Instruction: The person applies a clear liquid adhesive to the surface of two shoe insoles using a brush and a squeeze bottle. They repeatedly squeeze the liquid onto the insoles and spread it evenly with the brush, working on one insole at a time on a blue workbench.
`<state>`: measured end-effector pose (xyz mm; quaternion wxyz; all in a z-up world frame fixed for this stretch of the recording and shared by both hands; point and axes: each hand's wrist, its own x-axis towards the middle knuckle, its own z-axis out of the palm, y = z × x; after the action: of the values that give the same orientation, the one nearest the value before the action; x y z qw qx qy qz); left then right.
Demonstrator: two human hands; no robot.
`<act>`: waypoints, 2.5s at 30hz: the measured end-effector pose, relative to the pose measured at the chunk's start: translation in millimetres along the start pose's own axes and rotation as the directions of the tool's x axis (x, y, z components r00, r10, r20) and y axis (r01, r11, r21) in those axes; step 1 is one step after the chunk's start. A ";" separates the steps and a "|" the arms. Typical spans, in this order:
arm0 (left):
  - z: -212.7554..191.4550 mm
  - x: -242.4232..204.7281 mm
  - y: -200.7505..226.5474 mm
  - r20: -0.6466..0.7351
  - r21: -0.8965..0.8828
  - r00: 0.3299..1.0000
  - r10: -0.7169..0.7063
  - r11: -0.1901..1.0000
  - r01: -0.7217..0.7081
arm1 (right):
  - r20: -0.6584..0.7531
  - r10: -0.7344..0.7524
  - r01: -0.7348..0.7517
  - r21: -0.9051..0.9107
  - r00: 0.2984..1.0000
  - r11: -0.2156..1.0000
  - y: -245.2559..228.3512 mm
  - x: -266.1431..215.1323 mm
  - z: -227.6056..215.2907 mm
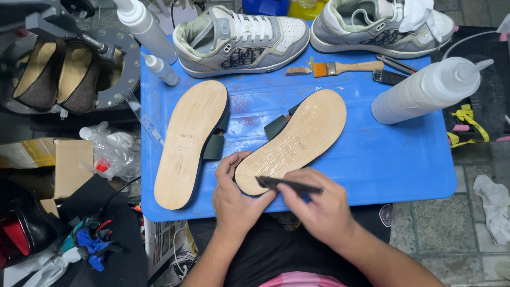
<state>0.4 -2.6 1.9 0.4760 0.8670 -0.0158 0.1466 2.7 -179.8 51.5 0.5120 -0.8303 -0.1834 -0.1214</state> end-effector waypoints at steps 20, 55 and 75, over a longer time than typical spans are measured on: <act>0.0 1.1 3.0 0.000 -0.016 1.000 -0.018 1.000 0.018 | 0.023 -0.067 0.066 0.052 0.997 0.996 1.2 -2.7 -8.9; -2.3 2.9 0.4 0.040 -0.038 0.999 0.007 0.999 -0.006 | -0.169 0.286 -0.267 0.126 0.943 0.955 36.6 16.4 -22.2; -0.5 1.5 0.3 0.037 -0.033 0.999 -0.018 0.999 0.019 | 0.040 -0.215 0.214 -0.381 0.976 0.899 15.9 12.9 -21.0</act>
<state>1.7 -2.1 2.8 0.4913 0.8616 -0.0187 0.1261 20.9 -202.8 53.1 0.3237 -0.8888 -0.2456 -0.2120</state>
